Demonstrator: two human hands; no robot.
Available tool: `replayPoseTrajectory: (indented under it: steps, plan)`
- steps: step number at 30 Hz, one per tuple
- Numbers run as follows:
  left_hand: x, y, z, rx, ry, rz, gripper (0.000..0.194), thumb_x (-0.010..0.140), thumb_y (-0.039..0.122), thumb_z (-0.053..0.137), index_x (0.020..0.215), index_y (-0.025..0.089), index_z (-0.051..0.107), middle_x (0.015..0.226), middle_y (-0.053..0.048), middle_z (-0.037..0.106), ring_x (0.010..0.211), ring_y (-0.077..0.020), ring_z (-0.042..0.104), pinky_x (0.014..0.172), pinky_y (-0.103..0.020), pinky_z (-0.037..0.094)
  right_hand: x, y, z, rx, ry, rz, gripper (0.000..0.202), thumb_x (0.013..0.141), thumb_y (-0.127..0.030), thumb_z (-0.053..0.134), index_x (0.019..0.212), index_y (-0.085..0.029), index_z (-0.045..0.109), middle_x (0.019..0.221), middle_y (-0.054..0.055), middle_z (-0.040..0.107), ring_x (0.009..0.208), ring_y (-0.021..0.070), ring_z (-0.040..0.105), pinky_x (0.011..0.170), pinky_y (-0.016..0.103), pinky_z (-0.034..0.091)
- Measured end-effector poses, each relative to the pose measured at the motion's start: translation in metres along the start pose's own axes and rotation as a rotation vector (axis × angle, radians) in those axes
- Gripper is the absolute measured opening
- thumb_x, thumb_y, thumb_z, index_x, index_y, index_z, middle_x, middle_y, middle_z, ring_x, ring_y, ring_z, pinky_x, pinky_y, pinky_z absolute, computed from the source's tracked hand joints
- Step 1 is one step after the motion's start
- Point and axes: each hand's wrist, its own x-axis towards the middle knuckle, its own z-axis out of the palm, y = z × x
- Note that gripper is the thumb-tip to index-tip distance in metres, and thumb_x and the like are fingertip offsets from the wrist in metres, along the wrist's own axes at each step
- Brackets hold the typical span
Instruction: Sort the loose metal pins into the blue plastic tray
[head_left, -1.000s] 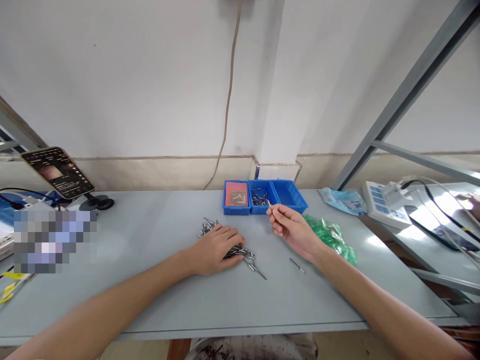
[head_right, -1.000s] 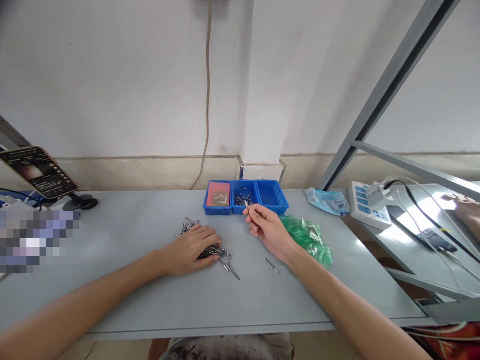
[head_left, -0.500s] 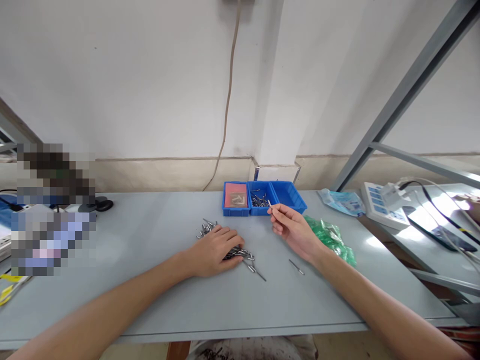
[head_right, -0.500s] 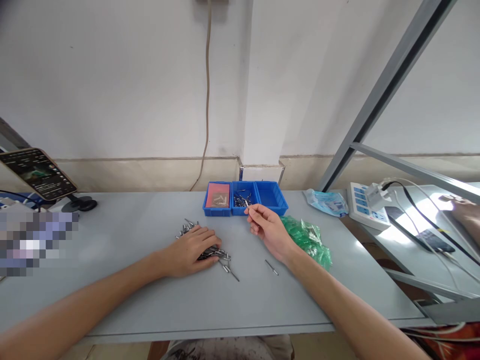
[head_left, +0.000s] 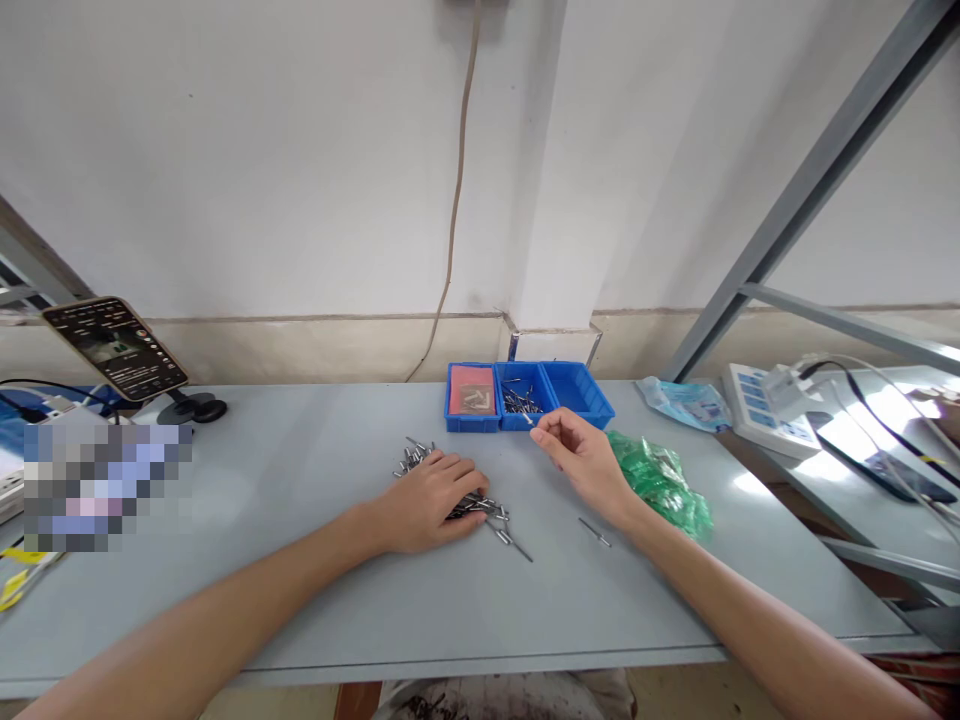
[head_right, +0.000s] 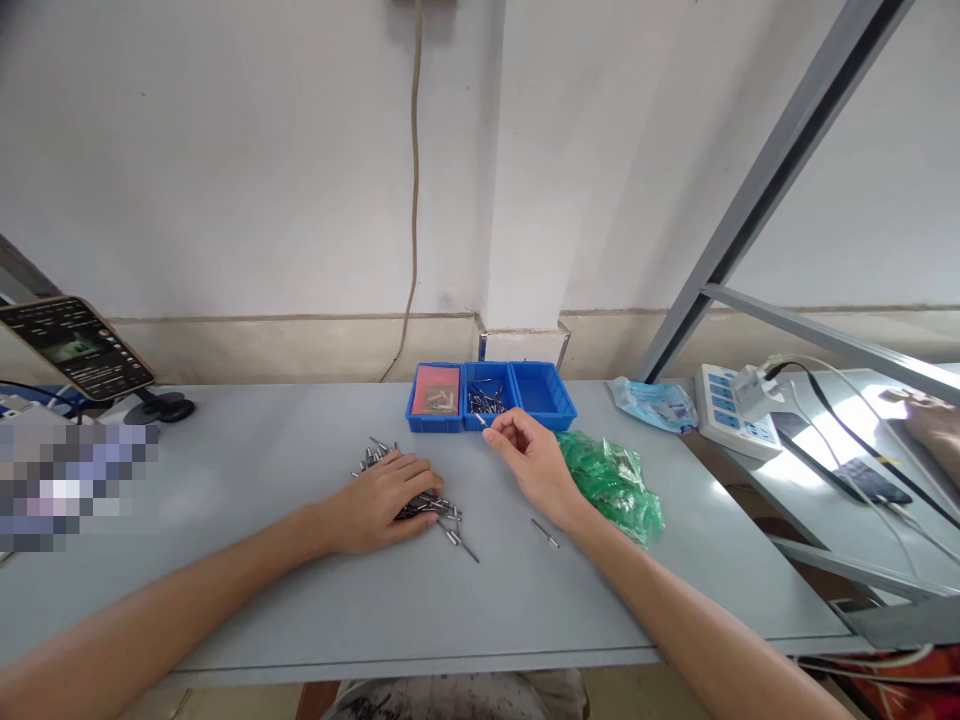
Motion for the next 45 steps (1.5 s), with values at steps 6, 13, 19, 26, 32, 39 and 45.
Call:
replayPoseTrajectory:
  steps: [6,13,19,26,32,39,45]
  plan:
    - [0.0,0.0,0.001,0.001,-0.002,-0.002,0.02,0.108,0.039,0.057,0.12,0.023,0.056,0.115,-0.005,0.066,0.101,-0.0229,0.061,0.093,-0.039,0.037,0.003,-0.001,-0.002,0.214,-0.044,0.2,0.042,0.098,-0.061,0.067,0.083,-0.021,0.062,0.067,-0.004,0.053,0.056,0.0114,0.043,0.057,0.028,0.034]
    - [0.0,-0.001,0.002,0.004,-0.002,-0.006,0.019,0.107,0.038,0.058,0.119,0.023,0.056,0.113,-0.004,0.066,0.1,-0.0226,0.06,0.092,-0.038,0.037,0.007,0.006,-0.003,0.417,-0.035,0.314,0.041,0.094,-0.061,0.074,0.092,-0.021,0.067,0.068,-0.005,0.051,0.054,0.0095,0.042,0.052,0.025,0.031]
    - [0.0,-0.001,0.001,0.008,0.0,-0.002,0.019,0.108,0.039,0.058,0.119,0.023,0.056,0.114,-0.004,0.066,0.1,-0.0223,0.06,0.092,-0.038,0.037,0.009,0.004,-0.002,0.408,-0.007,0.316,0.04,0.093,-0.06,0.075,0.093,-0.02,0.069,0.069,-0.005,0.053,0.055,0.0085,0.043,0.053,0.024,0.033]
    - [0.0,0.0,0.001,0.014,0.012,0.0,0.02,0.108,0.039,0.057,0.119,0.023,0.056,0.113,-0.004,0.067,0.101,-0.0227,0.061,0.093,-0.038,0.039,0.009,-0.001,-0.004,0.354,0.005,0.262,0.041,0.095,-0.06,0.07,0.114,-0.024,0.071,0.083,-0.002,0.062,0.057,0.0094,0.046,0.053,0.025,0.034]
    - [0.0,0.001,-0.001,0.011,0.012,0.001,0.019,0.108,0.039,0.057,0.119,0.023,0.057,0.113,-0.004,0.067,0.1,-0.0226,0.062,0.092,-0.038,0.039,0.006,0.001,-0.002,0.049,-0.046,0.083,0.032,0.096,-0.054,0.07,0.105,-0.024,0.071,0.08,-0.001,0.061,0.067,0.0156,0.051,0.062,0.03,0.043]
    - [0.0,0.002,0.0,0.033,0.011,0.005,0.016,0.107,0.035,0.056,0.118,0.023,0.057,0.111,-0.004,0.067,0.101,-0.0235,0.061,0.091,-0.037,0.038,-0.006,0.002,0.005,-0.256,-0.463,-0.044,0.022,0.093,-0.045,0.078,0.096,-0.024,0.07,0.079,-0.002,0.062,0.073,0.0174,0.055,0.066,0.03,0.042]
    - [0.0,0.001,0.0,0.034,0.011,0.002,0.016,0.108,0.036,0.055,0.117,0.023,0.057,0.109,-0.005,0.067,0.1,-0.0235,0.061,0.091,-0.038,0.038,-0.008,0.003,0.008,-0.402,-0.564,-0.214,0.022,0.091,-0.042,0.082,0.095,-0.024,0.07,0.086,-0.001,0.065,0.084,0.02,0.059,0.089,0.037,0.043]
